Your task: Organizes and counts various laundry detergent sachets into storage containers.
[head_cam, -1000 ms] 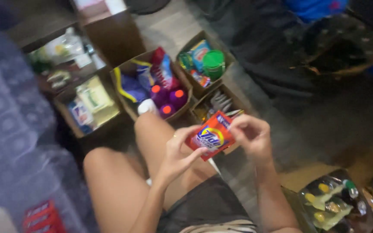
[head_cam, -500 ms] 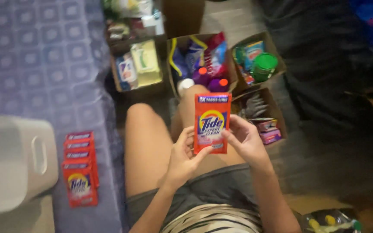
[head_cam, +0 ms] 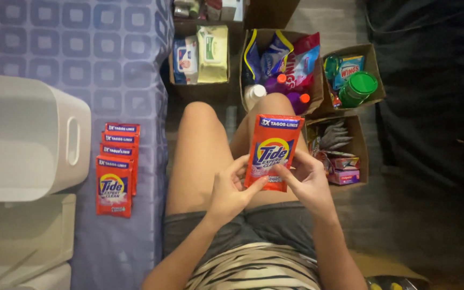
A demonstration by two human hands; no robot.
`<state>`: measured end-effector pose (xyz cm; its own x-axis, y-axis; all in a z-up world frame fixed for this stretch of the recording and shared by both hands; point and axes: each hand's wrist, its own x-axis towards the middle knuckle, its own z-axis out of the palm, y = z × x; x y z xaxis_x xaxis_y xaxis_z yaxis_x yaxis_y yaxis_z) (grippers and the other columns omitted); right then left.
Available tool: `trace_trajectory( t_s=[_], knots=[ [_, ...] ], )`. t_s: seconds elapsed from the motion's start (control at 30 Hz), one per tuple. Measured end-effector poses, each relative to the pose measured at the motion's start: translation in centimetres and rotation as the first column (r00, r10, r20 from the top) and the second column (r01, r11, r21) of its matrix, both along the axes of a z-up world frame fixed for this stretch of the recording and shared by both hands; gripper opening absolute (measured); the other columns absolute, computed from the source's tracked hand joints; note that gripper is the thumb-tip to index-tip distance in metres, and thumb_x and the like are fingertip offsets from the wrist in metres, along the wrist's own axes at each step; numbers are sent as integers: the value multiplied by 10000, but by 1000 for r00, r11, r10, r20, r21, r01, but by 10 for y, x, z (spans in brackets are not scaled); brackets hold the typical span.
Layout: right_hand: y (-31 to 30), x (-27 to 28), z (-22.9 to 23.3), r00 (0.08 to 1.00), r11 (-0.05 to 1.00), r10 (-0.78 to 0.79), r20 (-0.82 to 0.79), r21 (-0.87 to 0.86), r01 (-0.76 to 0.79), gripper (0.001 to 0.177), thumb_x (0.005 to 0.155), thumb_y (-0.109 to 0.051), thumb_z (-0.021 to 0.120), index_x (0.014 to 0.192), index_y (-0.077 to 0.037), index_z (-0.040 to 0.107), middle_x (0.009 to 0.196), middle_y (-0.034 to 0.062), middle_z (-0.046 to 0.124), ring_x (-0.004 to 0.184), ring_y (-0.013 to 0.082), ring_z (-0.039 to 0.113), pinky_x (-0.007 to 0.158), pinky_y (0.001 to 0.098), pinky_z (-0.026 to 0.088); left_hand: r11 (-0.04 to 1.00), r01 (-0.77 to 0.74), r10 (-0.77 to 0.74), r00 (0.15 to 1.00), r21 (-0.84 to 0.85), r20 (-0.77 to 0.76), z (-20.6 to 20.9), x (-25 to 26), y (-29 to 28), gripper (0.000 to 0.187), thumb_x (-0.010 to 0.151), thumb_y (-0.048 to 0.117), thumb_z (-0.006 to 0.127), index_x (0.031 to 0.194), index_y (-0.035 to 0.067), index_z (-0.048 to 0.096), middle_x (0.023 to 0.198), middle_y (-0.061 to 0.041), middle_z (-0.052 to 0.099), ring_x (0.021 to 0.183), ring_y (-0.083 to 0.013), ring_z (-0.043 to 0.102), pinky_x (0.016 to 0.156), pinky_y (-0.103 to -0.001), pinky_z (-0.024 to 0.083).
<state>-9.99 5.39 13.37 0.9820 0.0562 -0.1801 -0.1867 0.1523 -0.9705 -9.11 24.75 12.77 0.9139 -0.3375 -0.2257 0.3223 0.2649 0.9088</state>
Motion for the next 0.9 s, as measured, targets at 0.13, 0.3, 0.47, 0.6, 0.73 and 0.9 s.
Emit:
trace_trajectory(
  t_s=[0.13, 0.3, 0.47, 0.6, 0.73, 0.9],
  knots=[
    [1, -5, -7, 999, 1000, -9, -35, -23, 8, 371, 929, -6, 722, 1281, 77, 635, 1155, 110, 732, 1058, 150, 686, 934, 327, 577, 1000, -13, 13, 998, 7, 62, -6, -5, 6, 441, 926, -3, 723, 1328, -99, 571, 1171, -159, 716, 1056, -143, 696, 903, -279, 597],
    [3, -6, -6, 994, 997, 55, -90, -44, -59, 330, 942, -8, 715, 1255, 82, 663, 1128, 118, 751, 1035, 155, 698, 925, 331, 591, 999, 12, -10, 998, 35, -62, 5, -4, 12, 303, 973, 54, 685, 1240, -86, 652, 1075, -131, 762, 970, -116, 730, 854, -259, 614],
    [11, -6, 0, 995, 996, 87, -54, -4, -87, 340, 956, -31, 695, 1275, 66, 628, 1158, 85, 719, 1074, 133, 666, 946, 313, 562, 998, -54, 56, 997, 37, -61, -9, -9, 15, 288, 967, 51, 684, 1218, -88, 665, 1033, -118, 775, 917, -105, 730, 810, -256, 616],
    [14, -6, -3, 997, 999, 46, -60, -24, -48, 309, 979, -64, 687, 1256, 68, 648, 1118, 91, 741, 1018, 126, 678, 918, 301, 553, 997, -38, 40, 999, 73, -31, -8, -11, 18, 283, 962, 46, 703, 1206, -97, 680, 1030, -126, 779, 919, -112, 732, 803, -260, 620],
    [14, -7, -3, 998, 999, 21, -67, -41, -23, 286, 970, -69, 697, 1219, 69, 671, 1098, 88, 752, 998, 118, 682, 905, 285, 548, 1000, -23, 24, 997, 7, -80, -1, -11, 17, 329, 963, 50, 696, 1266, -70, 649, 1078, -112, 765, 974, -108, 720, 860, -257, 598],
    [16, -9, -3, 997, 978, -42, -60, -207, 28, 255, 961, -72, 718, 1172, 70, 698, 1049, 81, 761, 944, 115, 692, 868, 269, 552, 991, -57, 51, 997, 123, 49, -6, -17, 14, 576, 902, 120, 761, 1407, -35, 532, 1206, -149, 734, 1066, -153, 721, 923, -307, 596]
  ],
)
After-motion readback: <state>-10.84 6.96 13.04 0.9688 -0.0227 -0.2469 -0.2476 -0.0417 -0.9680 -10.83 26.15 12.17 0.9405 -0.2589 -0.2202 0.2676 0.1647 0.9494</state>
